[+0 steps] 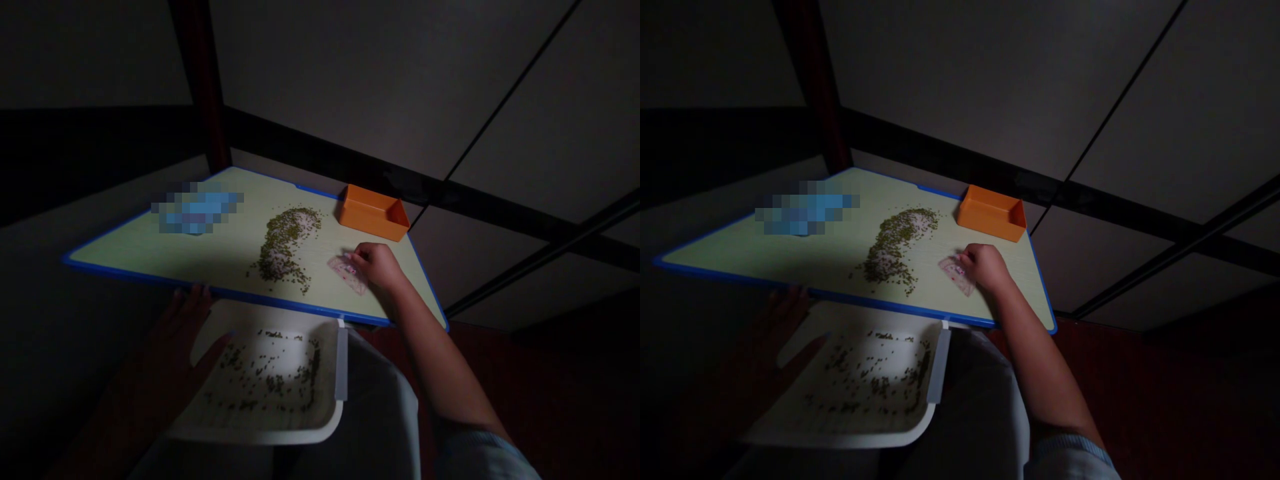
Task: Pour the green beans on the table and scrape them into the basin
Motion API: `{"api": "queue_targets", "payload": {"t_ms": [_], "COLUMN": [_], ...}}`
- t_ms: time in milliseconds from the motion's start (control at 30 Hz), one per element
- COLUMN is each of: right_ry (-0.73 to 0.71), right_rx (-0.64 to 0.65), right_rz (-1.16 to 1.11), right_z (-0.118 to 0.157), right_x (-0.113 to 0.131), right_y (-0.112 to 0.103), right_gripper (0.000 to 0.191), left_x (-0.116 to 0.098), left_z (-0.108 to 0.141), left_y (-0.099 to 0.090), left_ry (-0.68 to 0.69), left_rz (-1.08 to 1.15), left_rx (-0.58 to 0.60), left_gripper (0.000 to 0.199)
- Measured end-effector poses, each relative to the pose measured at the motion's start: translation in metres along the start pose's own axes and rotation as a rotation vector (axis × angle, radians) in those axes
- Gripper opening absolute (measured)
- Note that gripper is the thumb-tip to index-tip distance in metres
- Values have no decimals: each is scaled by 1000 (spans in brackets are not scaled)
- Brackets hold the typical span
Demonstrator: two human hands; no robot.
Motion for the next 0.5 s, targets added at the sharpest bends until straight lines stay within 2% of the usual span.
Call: {"api": "queue_targets", "payload": {"t_ms": [100,167,233,300,367,433,500], "right_ry": [68,76,34,-36,-83,-90,-41], "right_rx": [-119,-156,-107,10,109,99,23], "right_rz": [54,-12,-138,-245,-252,-161,-22], "right_z": [-2,-1,0,2,3,2,-1], "right_x": [-6,-7,-6,-2,1,3,1], "right_y": [-7,-9,-7,-2,3,6,4], "right_gripper": [23,24,27,29,29,27,24], "left_x": [-1,-1,0,2,4,4,4], "left_z": [0,0,0,0,0,0,0], "left_y": [-1,-1,0,1,3,5,5], "left_ry": [-13,-22,-26,-29,-17,-9,-11], "left_rz": [-7,-10,-4,5,11,10,4], "left_rx": [23,31,27,21,11,4,6], "left_gripper": [75,76,77,77,77,78,81]}}
Point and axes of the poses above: each hand's wrist, its own z-axis away from the middle knuckle, its own y-axis out of the palm, x = y × z, the point moved 2 cm from there along -z, towards the middle knuckle, and after that the axes turned 4 degrees about -y, right-handed, at the moved point
